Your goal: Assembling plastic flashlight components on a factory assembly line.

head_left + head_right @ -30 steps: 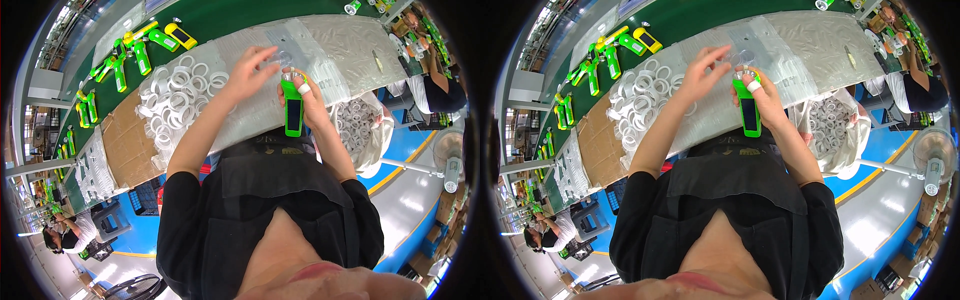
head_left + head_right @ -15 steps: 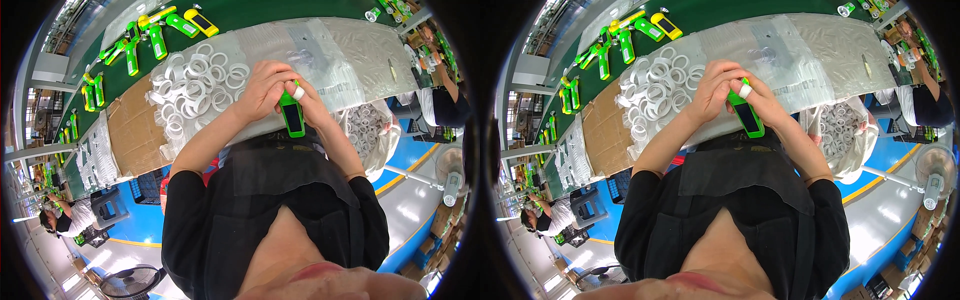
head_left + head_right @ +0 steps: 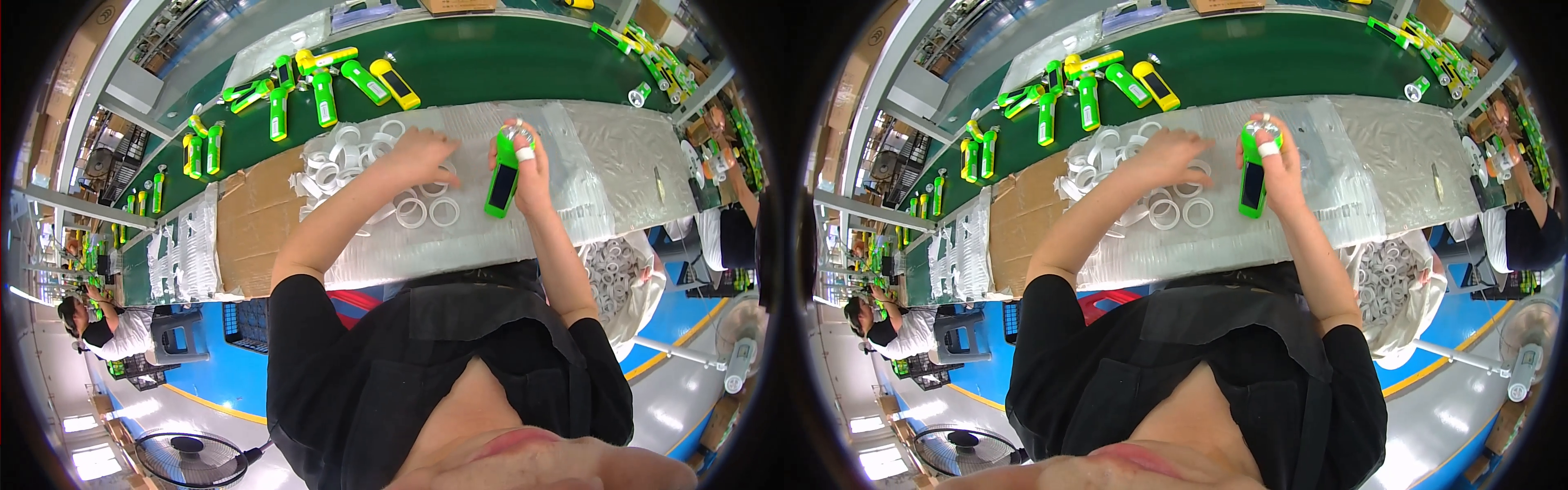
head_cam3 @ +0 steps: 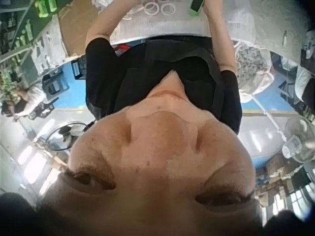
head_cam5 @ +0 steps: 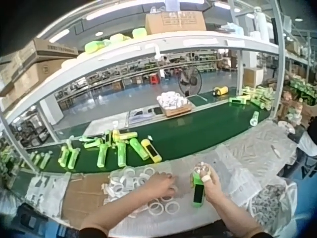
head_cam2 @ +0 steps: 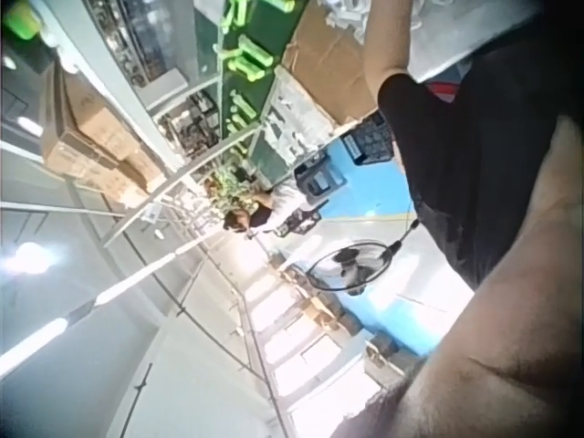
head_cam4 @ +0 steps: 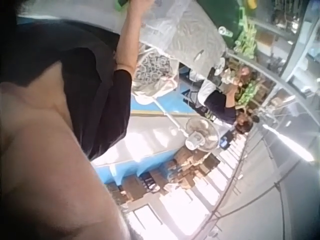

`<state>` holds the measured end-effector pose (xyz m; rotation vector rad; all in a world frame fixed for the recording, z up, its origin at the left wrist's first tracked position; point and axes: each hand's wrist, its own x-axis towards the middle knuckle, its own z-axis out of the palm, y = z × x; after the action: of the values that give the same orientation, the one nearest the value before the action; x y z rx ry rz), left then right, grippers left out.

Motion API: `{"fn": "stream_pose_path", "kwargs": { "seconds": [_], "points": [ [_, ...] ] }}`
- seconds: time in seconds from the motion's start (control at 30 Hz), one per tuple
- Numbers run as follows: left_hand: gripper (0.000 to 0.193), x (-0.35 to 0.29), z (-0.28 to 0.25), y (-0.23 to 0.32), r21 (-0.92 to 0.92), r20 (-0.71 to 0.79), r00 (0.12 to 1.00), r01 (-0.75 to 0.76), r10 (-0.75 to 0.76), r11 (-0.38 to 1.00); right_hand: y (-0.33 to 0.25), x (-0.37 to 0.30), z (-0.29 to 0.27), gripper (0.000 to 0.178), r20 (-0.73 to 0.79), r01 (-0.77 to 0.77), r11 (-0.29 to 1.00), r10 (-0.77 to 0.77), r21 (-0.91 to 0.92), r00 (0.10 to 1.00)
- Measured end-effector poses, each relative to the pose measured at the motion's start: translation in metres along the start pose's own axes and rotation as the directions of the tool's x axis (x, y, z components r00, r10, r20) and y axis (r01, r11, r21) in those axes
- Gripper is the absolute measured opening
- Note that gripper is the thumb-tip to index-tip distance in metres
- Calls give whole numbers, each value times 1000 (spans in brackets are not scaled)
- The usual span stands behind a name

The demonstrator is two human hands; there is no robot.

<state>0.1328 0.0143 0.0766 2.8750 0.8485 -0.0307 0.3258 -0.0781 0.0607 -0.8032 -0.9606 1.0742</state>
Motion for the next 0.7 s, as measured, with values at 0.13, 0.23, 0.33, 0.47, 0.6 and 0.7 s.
{"fn": "stream_pose_path", "kwargs": {
  "seconds": [0.13,0.23,0.33,0.47,0.6,0.7],
  "points": [
    [56,-3,10,-10,-154,142,990,35,-13,987,9,-2,5,34,49,18,1000,-18,-13,999],
    [49,-3,-1,-16,-340,-193,981,-87,21,936,9,5,5,36,107,67,992,-56,-111,993],
    [32,-2,-21,-5,-898,-352,887,-231,-299,374,18,9,8,34,127,101,983,-81,-156,988],
    [18,-9,-27,24,-794,-586,772,-487,-245,364,15,9,9,29,182,95,989,-72,-118,981],
    [19,-8,-30,41,-587,-649,750,-383,-131,713,17,8,5,30,179,105,990,-86,-98,980],
    [27,-6,-27,41,-492,-698,712,-396,-79,775,17,7,4,30,215,124,987,-100,-103,972]
  ]
}}
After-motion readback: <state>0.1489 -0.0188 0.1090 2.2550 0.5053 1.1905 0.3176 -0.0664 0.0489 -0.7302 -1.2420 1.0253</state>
